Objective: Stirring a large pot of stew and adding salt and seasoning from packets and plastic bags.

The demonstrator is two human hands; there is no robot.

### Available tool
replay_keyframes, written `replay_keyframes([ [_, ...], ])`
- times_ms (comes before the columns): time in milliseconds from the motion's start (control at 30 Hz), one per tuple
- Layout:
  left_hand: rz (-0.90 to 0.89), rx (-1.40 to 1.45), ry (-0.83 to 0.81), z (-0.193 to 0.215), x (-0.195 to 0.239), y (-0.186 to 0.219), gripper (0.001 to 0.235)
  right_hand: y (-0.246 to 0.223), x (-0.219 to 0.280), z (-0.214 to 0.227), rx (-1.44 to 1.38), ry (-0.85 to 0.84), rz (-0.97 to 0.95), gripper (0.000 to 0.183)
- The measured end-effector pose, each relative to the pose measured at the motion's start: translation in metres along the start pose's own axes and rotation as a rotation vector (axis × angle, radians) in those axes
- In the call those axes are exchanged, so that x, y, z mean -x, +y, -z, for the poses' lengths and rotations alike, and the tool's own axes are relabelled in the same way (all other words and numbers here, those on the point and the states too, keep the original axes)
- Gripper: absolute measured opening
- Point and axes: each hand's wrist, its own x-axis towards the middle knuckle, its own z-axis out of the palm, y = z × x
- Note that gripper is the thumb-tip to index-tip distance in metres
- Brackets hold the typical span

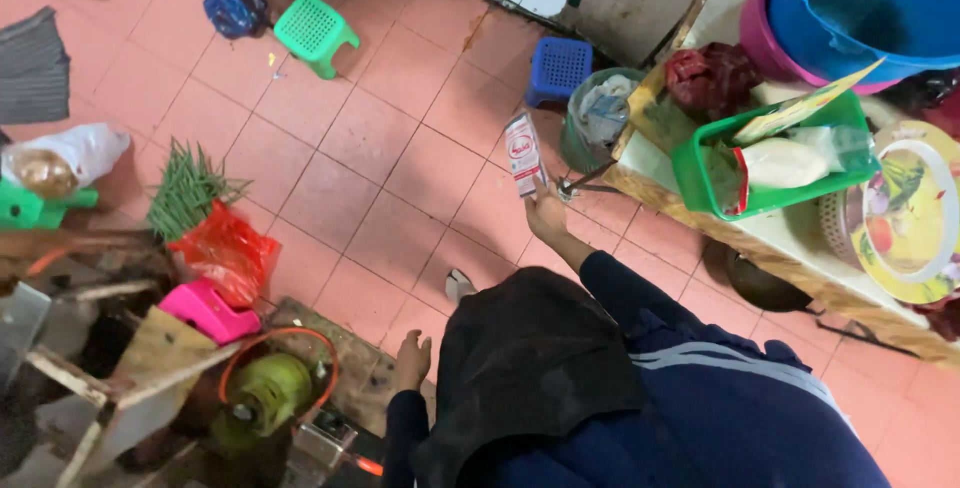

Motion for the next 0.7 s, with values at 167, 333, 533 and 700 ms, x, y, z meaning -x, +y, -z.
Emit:
replay_keyframes([
  [167,-0.028,-0.12,-0.118,0.087,-0.096,-0.025,0.047,0.038,-0.077,-0.047,0.125,0.139,-0.276,0.071],
  [333,-0.102,-0.146,-0.085,0.109,-0.183,0.02,0.044,0.118,-0.147,-0.078,0.111,0.226,-0.484,0.063],
  [533,-0.163,-0.03,-0.235,0.08,-0.244,0.123,0.039,0.178,-0.212,-0.073,0.179,0.374,-0.704,0.071],
  [700,-0.259,-0.118,-0.382,0.052,-0.298,0.208,0.039,0.254,-0.279,-0.07,0.083,0.417,-0.852,0.062],
])
